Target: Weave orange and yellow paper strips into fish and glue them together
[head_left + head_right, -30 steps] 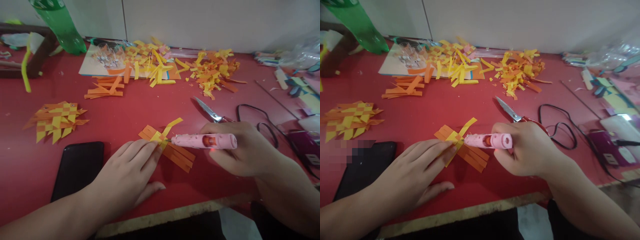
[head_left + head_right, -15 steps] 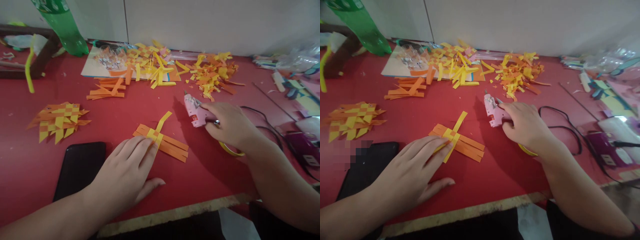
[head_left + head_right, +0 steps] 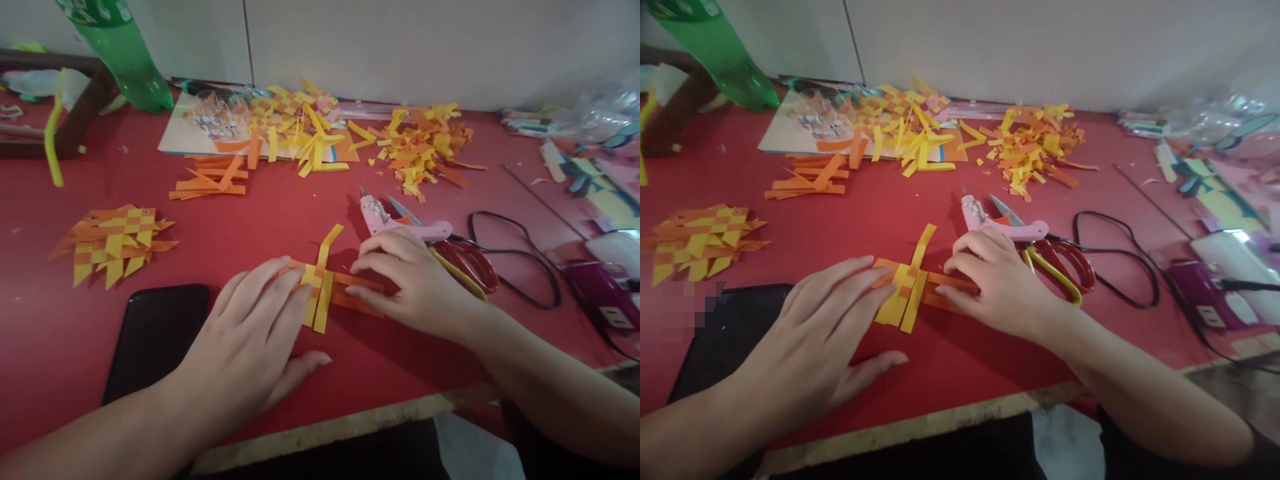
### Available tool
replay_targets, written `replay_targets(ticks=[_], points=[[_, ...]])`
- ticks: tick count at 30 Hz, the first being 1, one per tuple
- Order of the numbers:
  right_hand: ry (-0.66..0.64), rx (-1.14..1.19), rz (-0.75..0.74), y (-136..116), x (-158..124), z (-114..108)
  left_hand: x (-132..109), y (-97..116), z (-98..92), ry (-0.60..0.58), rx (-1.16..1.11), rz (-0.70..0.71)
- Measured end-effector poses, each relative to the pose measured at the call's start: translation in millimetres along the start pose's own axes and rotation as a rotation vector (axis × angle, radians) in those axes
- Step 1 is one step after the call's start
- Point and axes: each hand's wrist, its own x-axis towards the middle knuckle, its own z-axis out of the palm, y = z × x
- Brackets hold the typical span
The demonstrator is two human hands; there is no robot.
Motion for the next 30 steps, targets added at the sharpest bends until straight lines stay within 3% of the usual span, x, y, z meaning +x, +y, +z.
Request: replay_targets(ticks=[10, 19, 30], points=[[-0.079, -0.065, 0.069, -8, -1, 1, 0, -1, 2.9, -0.042, 0.000, -0.060], [0.017, -0.113, -0.031, -3, 0, 5, 3, 0, 1.0, -0.010, -0.113, 0.029], [-0.110, -0.050, 0.123, -14, -3, 3, 3, 0, -2.0, -0.044, -0.218, 0.094]])
